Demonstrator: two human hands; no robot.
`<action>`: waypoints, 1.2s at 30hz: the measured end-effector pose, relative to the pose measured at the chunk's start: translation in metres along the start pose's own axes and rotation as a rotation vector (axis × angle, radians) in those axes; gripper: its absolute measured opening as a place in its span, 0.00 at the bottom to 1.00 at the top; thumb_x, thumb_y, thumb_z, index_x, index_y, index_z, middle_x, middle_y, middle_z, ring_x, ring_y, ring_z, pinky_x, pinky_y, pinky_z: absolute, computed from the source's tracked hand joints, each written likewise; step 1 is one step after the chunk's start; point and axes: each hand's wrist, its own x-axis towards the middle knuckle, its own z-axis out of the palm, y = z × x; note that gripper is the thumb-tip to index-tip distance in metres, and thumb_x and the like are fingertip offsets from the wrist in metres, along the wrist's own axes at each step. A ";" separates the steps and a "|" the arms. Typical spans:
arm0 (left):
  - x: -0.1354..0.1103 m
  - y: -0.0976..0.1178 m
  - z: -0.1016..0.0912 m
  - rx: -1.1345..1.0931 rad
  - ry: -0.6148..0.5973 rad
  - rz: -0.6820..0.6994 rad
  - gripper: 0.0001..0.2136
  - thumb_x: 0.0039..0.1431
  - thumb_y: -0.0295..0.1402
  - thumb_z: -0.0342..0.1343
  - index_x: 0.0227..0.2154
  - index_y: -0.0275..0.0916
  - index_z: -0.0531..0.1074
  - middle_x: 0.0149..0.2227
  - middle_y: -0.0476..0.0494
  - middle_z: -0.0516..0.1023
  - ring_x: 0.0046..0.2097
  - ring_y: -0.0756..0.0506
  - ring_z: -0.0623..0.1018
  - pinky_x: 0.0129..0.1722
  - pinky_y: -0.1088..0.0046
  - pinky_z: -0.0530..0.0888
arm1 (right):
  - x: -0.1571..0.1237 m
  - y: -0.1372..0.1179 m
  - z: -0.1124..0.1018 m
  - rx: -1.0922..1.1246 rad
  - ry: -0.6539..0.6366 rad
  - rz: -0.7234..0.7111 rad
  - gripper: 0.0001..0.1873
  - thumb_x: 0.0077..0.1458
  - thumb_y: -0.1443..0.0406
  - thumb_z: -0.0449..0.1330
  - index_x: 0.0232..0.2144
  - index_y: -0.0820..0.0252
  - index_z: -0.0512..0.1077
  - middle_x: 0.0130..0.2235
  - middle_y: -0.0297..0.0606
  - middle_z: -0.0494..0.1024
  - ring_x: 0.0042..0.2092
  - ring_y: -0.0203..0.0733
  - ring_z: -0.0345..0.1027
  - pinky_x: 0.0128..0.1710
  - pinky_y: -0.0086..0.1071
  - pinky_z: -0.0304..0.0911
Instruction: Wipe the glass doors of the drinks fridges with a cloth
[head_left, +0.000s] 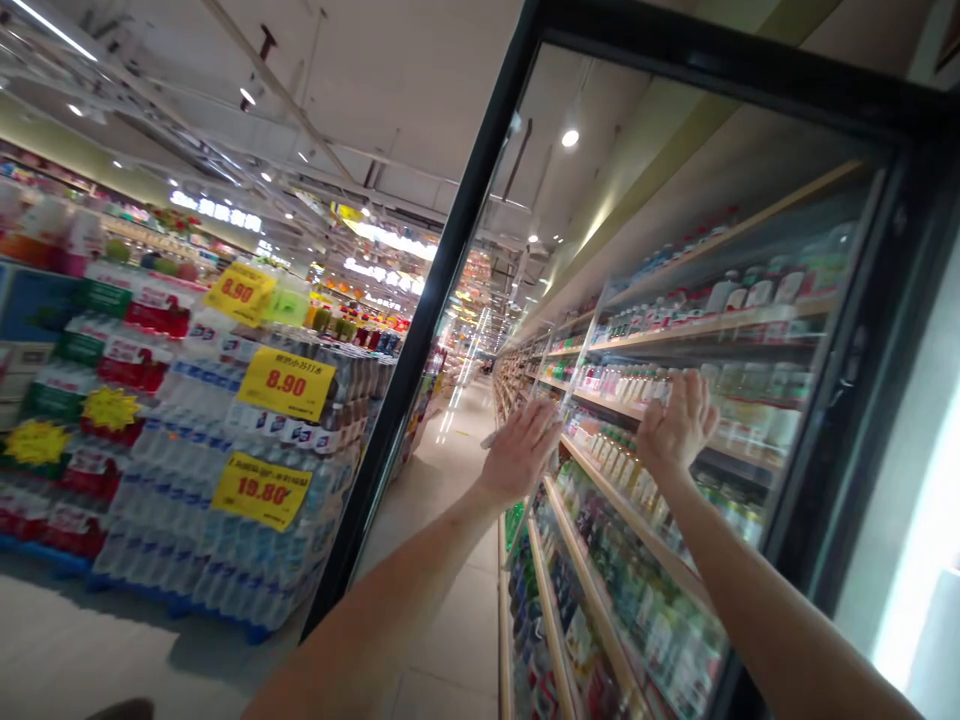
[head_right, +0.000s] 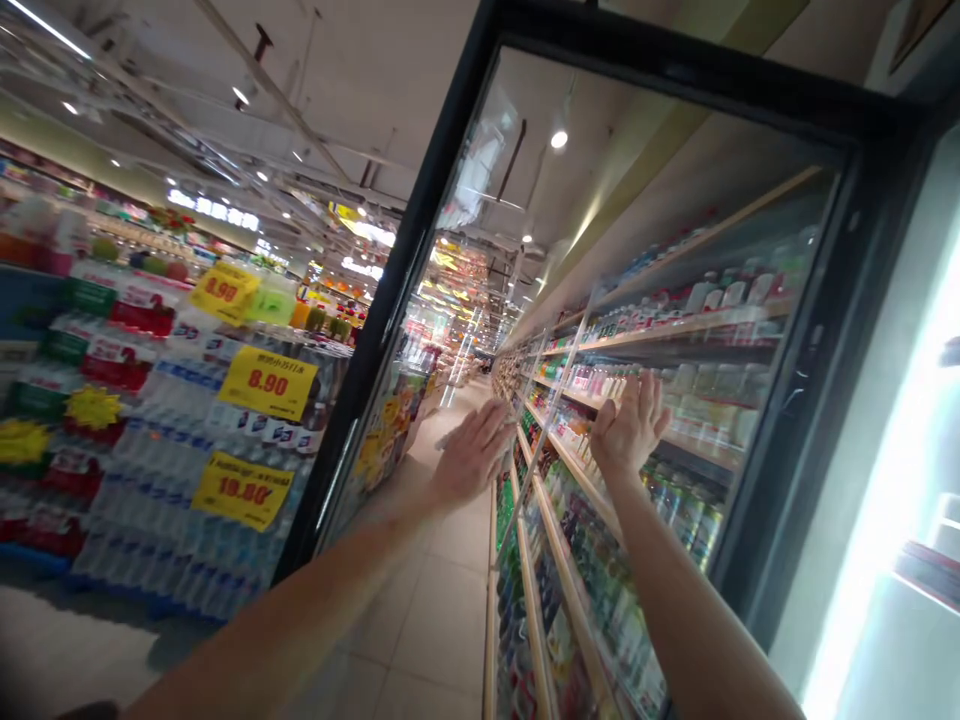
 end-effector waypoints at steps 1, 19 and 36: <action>-0.004 0.001 -0.001 0.006 -0.029 0.031 0.21 0.59 0.29 0.49 0.56 0.37 0.60 0.62 0.39 0.59 0.67 0.43 0.46 0.63 0.60 0.56 | 0.000 0.001 0.000 0.002 -0.003 -0.001 0.29 0.56 0.61 0.44 0.58 0.66 0.60 0.62 0.52 0.59 0.64 0.53 0.48 0.60 0.58 0.43; -0.036 0.010 -0.005 0.044 -0.083 0.157 0.18 0.62 0.32 0.46 0.55 0.38 0.63 0.63 0.43 0.58 0.66 0.42 0.50 0.61 0.62 0.59 | -0.001 0.006 0.002 -0.001 0.004 -0.019 0.29 0.56 0.60 0.43 0.57 0.66 0.61 0.62 0.53 0.59 0.64 0.54 0.49 0.60 0.57 0.44; -0.053 -0.003 -0.016 0.098 -0.038 -0.174 0.20 0.62 0.30 0.46 0.57 0.35 0.59 0.63 0.35 0.57 0.67 0.39 0.46 0.59 0.55 0.61 | -0.096 -0.091 0.016 0.044 -0.148 -0.310 0.31 0.58 0.63 0.46 0.63 0.61 0.50 0.63 0.50 0.57 0.66 0.51 0.43 0.61 0.57 0.39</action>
